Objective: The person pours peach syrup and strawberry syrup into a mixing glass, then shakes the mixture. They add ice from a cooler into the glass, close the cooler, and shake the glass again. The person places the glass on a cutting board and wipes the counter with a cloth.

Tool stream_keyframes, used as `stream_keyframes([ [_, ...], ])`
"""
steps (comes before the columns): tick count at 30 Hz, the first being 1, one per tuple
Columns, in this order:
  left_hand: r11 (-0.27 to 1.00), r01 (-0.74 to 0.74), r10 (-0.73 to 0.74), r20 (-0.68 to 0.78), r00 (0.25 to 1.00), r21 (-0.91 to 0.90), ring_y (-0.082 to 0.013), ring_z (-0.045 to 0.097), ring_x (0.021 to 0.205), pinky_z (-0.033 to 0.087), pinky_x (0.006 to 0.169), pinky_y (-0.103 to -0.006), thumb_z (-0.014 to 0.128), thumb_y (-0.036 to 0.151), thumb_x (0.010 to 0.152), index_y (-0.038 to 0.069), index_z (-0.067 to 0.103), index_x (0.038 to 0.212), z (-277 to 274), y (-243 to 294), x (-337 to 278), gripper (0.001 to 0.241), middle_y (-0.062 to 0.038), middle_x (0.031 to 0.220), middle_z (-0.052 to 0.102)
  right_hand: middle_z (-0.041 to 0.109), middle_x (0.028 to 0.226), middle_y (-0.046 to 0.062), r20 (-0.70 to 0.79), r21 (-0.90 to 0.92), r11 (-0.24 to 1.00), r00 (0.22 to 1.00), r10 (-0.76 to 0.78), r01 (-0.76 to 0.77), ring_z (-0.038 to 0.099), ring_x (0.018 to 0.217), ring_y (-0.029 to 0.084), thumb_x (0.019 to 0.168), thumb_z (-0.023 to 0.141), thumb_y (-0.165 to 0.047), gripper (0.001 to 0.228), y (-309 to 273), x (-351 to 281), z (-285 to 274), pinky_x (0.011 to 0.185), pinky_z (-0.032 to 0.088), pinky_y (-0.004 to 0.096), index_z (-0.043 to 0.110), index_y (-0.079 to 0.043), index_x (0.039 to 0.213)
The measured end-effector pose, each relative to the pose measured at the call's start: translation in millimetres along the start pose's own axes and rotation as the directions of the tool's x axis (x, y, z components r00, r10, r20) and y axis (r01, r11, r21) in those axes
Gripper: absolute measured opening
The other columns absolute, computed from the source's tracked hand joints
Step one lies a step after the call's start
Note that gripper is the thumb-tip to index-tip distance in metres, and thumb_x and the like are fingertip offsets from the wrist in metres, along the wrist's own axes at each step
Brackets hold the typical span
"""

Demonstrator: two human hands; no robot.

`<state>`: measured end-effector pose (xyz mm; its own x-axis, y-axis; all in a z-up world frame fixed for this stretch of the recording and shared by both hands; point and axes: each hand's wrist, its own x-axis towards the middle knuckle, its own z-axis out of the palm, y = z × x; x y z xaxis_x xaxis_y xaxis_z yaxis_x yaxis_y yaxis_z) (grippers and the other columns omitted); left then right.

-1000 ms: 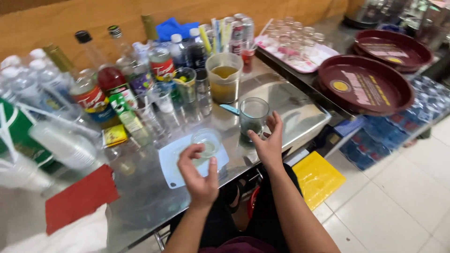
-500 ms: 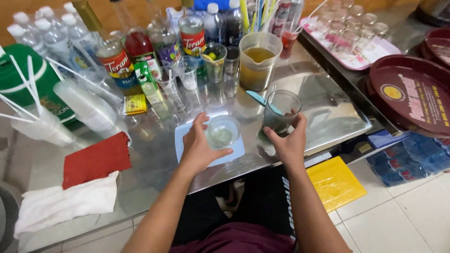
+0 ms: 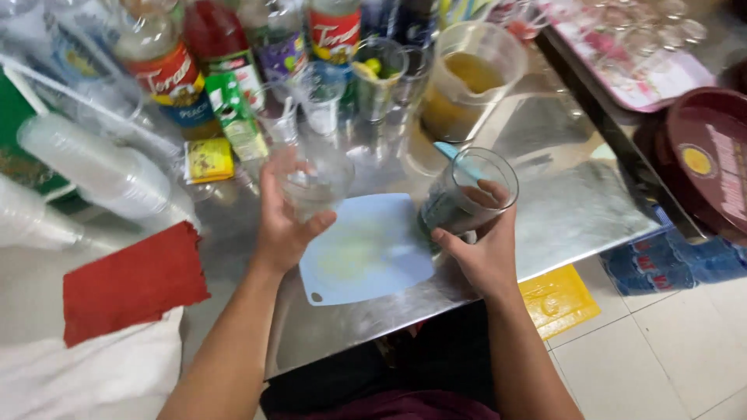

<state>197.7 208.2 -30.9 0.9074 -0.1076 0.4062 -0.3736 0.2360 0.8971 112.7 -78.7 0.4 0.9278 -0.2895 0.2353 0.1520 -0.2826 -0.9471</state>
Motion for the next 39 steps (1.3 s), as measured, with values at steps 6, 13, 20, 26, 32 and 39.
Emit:
stream_keyframes([
  [6,0.997,-0.054,0.044,-0.166,0.985,-0.054,-0.0157,0.058,0.119,0.053,0.101,-0.0312,0.099,0.027,0.070,0.013,0.028,0.145,-19,-16,3,0.104,-0.011,0.134,0.055,0.056,0.134,0.020,0.289,0.161,0.985,0.951,-0.113,0.068,0.055,0.130,0.031,0.069,0.094,-0.010,0.101,-15,7,59,0.113,0.042,0.050,0.029,-0.009,0.145],
  [13,0.966,-0.096,0.035,-0.245,0.969,-0.241,-0.0123,0.064,0.115,0.058,0.098,-0.0286,0.100,0.028,0.068,0.008,0.051,0.138,-19,3,6,0.088,-0.008,0.133,0.061,0.057,0.132,0.027,0.380,0.024,0.985,0.910,-0.165,0.168,0.057,0.130,0.043,0.065,0.096,-0.017,0.101,-12,-1,87,0.114,0.040,0.056,0.034,0.001,0.142],
  [20,0.865,-0.075,-0.026,-0.193,0.981,-0.497,-0.0182,0.066,0.115,0.057,0.095,-0.0320,0.094,0.029,0.077,0.002,0.059,0.137,-10,-21,4,0.075,-0.014,0.131,0.066,0.044,0.147,0.031,0.331,-0.040,0.976,0.925,-0.188,0.212,0.048,0.137,0.048,0.067,0.093,-0.014,0.112,-37,-15,74,0.117,0.033,0.063,0.022,0.004,0.152],
  [26,0.965,-0.240,0.228,-0.116,0.967,-0.103,-0.0229,0.059,0.128,0.049,0.110,-0.0396,0.079,0.052,0.089,0.008,0.058,0.123,-2,54,11,0.059,-0.015,0.139,0.056,0.053,0.146,0.019,0.283,-0.043,0.980,0.944,-0.172,0.192,0.055,0.131,0.035,0.073,0.089,-0.019,0.094,-21,-18,52,0.106,0.038,0.047,0.037,-0.002,0.149],
  [32,0.929,-0.369,0.370,-0.021,0.929,0.022,-0.0311,0.064,0.124,0.050,0.106,-0.0418,0.081,0.039,0.086,0.002,0.058,0.112,27,79,19,0.051,-0.022,0.127,0.064,0.054,0.138,0.012,0.179,0.025,0.963,0.946,-0.269,0.269,0.062,0.121,0.029,0.083,0.080,-0.016,0.061,-7,-20,33,0.101,0.042,0.039,0.054,-0.005,0.137],
  [39,0.818,-0.458,0.353,0.325,0.877,0.348,-0.0352,0.064,0.114,0.051,0.100,-0.0518,0.086,0.039,0.083,0.011,0.061,0.113,59,93,58,0.048,-0.011,0.118,0.062,0.057,0.128,0.017,0.090,0.137,0.946,0.947,-0.308,0.294,0.066,0.111,0.034,0.089,0.071,-0.007,0.050,-8,-15,30,0.098,0.044,0.044,0.053,-0.002,0.136],
])
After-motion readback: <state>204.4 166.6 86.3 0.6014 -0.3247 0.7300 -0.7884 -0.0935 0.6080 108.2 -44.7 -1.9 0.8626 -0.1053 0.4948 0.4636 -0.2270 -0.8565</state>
